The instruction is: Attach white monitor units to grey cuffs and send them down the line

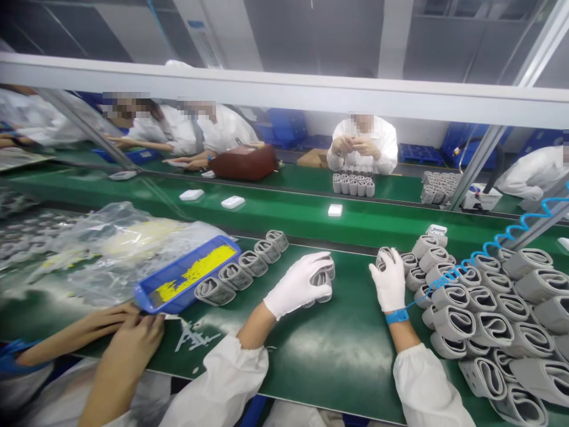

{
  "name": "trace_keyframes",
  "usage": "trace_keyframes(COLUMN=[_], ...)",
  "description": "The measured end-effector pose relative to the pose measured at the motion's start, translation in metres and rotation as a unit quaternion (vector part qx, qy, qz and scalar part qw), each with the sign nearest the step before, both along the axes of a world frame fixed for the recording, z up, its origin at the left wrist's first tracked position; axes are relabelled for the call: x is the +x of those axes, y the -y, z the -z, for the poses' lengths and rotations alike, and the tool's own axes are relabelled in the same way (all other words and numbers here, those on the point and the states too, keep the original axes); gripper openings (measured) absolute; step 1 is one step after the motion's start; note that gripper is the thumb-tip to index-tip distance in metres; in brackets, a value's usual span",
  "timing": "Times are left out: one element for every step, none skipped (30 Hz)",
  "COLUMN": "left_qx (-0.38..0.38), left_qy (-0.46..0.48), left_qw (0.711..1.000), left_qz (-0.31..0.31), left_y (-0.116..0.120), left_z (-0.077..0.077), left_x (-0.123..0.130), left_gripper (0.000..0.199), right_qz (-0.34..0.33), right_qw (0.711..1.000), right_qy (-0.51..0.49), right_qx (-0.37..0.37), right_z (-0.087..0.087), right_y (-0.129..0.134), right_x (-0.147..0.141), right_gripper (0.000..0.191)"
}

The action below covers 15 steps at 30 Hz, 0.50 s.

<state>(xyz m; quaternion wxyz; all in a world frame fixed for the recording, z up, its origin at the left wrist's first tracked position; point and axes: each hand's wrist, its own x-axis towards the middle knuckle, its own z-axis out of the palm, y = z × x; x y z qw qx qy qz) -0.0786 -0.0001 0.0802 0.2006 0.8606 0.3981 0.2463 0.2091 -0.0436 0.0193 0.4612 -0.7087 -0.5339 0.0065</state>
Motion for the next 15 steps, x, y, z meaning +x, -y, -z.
trace_keyframes(left_qx=[-0.005, -0.013, -0.022, -0.032, -0.043, -0.053, -0.061, -0.069, -0.078, -0.089, -0.101, -0.112, -0.123, -0.13, -0.131], left_qy=[0.024, 0.05, 0.072, 0.088, 0.094, 0.09, 0.08, 0.065, 0.051, 0.042, 0.038, 0.039, 0.042, 0.047, 0.056], left_qw=[1.0, 0.999, 0.997, 0.996, 0.994, 0.994, 0.994, 0.993, 0.993, 0.992, 0.992, 0.991, 0.99, 0.989, 0.988], left_qz=[-0.01, -0.013, -0.008, 0.003, 0.018, 0.035, 0.052, 0.066, 0.074, 0.075, 0.07, 0.063, 0.058, 0.057, 0.06], left_y=[-0.002, -0.004, -0.005, -0.006, -0.006, -0.007, -0.007, -0.008, -0.008, -0.009, -0.01, -0.011, -0.012, -0.012, -0.013], left_z=[0.003, 0.005, 0.006, 0.006, 0.006, 0.006, 0.007, 0.007, 0.008, 0.009, 0.01, 0.011, 0.012, 0.013, 0.013], left_x=[-0.001, -0.002, -0.003, -0.005, -0.008, -0.011, -0.015, -0.019, -0.023, -0.027, -0.03, -0.033, -0.034, -0.035, -0.035], left_gripper=[0.054, 0.052, 0.05, 0.052, 0.059, 0.071, 0.087, 0.104, 0.12, 0.131, 0.138, 0.14, 0.14, 0.137, 0.132], right_qz=[0.005, 0.011, 0.016, 0.019, 0.019, 0.018, 0.015, 0.013, 0.012, 0.012, 0.012, 0.013, 0.015, 0.017, 0.021], right_qw=[1.0, 1.0, 1.0, 1.0, 1.0, 1.0, 1.0, 1.0, 1.0, 1.0, 0.999, 0.999, 0.998, 0.997, 0.996], right_qy=[-0.007, -0.011, -0.012, -0.011, -0.01, -0.009, -0.01, -0.012, -0.016, -0.02, -0.024, -0.027, -0.03, -0.032, -0.031], right_qx=[-0.009, -0.014, -0.015, -0.011, -0.005, 0.002, 0.007, 0.012, 0.016, 0.021, 0.028, 0.038, 0.049, 0.063, 0.079], right_z=[0.002, 0.003, 0.004, 0.006, 0.007, 0.008, 0.008, 0.007, 0.006, 0.004, 0.002, -0.002, -0.006, -0.01, -0.015], right_y=[-0.004, -0.007, -0.009, -0.009, -0.008, -0.007, -0.005, -0.002, 0.001, 0.004, 0.007, 0.01, 0.014, 0.017, 0.021], right_x=[0.002, 0.003, 0.004, 0.005, 0.006, 0.006, 0.006, 0.005, 0.005, 0.004, 0.002, 0.001, -0.001, -0.003, -0.005], right_gripper=[0.052, 0.057, 0.061, 0.065, 0.068, 0.072, 0.074, 0.076, 0.076, 0.076, 0.074, 0.072, 0.069, 0.065, 0.06])
